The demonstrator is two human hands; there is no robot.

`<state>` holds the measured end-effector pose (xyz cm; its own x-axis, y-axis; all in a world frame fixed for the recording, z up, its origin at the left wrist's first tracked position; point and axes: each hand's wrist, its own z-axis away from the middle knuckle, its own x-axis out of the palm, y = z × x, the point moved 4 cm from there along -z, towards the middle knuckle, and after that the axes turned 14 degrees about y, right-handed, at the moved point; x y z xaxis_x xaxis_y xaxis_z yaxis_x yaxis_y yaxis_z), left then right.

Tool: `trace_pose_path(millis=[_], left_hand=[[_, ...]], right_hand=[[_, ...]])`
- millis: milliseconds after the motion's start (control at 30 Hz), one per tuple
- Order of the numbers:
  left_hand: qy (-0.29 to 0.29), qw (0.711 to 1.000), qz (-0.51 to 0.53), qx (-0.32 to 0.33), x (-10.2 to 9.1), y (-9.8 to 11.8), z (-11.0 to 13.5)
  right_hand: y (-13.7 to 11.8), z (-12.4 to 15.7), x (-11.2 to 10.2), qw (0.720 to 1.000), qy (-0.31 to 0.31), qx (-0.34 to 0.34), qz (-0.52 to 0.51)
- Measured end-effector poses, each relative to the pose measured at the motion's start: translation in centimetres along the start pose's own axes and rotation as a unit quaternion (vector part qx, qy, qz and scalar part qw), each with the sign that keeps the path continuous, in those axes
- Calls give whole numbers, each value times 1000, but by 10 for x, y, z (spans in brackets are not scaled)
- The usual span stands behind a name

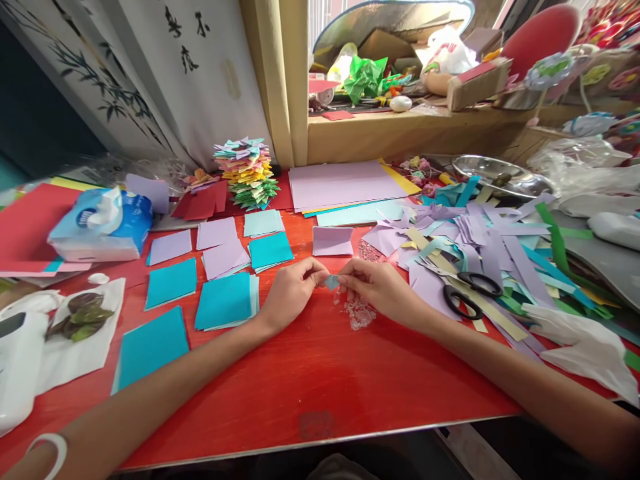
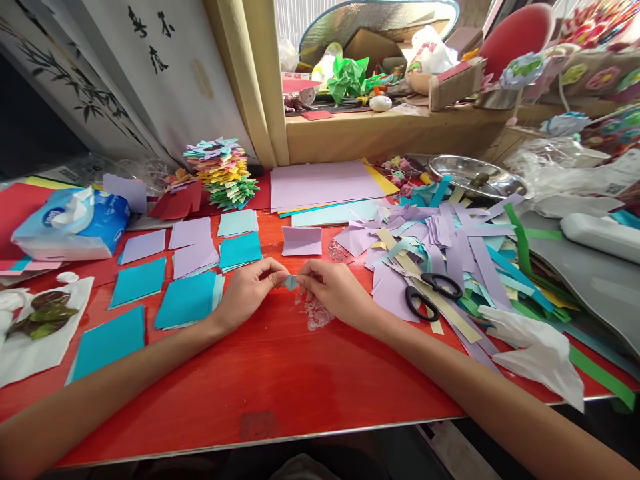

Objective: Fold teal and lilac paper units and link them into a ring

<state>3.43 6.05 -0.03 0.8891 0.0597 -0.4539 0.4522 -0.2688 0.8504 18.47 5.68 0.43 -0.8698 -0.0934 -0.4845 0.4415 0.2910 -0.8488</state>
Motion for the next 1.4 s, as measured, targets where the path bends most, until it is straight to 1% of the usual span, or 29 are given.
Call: trace_pose_path(millis=[200,333,400,433,533,600,733,867,933,1000,1100,1167,1267,1400], left_hand=[[6,1000,6,5,0,0,1],[29,1000,11,-2,-2,3,0],[21,1000,4,12,-2,5,0],[14,1000,0,20,-2,6,1],[14,999,-6,35,-3,7,2],[16,999,-8,41,-4,7,2],[32,996,-46,73,-3,7,3],[18,985,-128,111,1,5,1],[27,976,-165,136,-1,4,-6],[52,962,-204,174,-3,5,-18],[79,924,-279,248,-2,9,-45],[60,893,-334,295,6,11,-65],[27,881,-348,319,18,13,-87],[18,874,-350,337,22,15,-99]], right_hand=[[2,0,-1,1000,14,-3,-20],[4,1,-1,998,28,30,-55],[4,2,0,996,18,41,-78],[3,2,1,996,14,36,-75],[-2,2,1,1000,15,-14,13],[-4,0,-1,996,11,-38,77],[1,-5,-5,988,-9,-42,150],[11,-11,-11,977,-27,-51,207],[15,-14,-13,975,-32,-47,215],[19,-16,-14,975,-37,-40,218],[22,-17,-15,972,-26,-33,232],[22,-18,-16,972,-7,-29,232],[23,-19,-19,978,33,-18,207],[23,-21,-24,980,76,-7,181]])
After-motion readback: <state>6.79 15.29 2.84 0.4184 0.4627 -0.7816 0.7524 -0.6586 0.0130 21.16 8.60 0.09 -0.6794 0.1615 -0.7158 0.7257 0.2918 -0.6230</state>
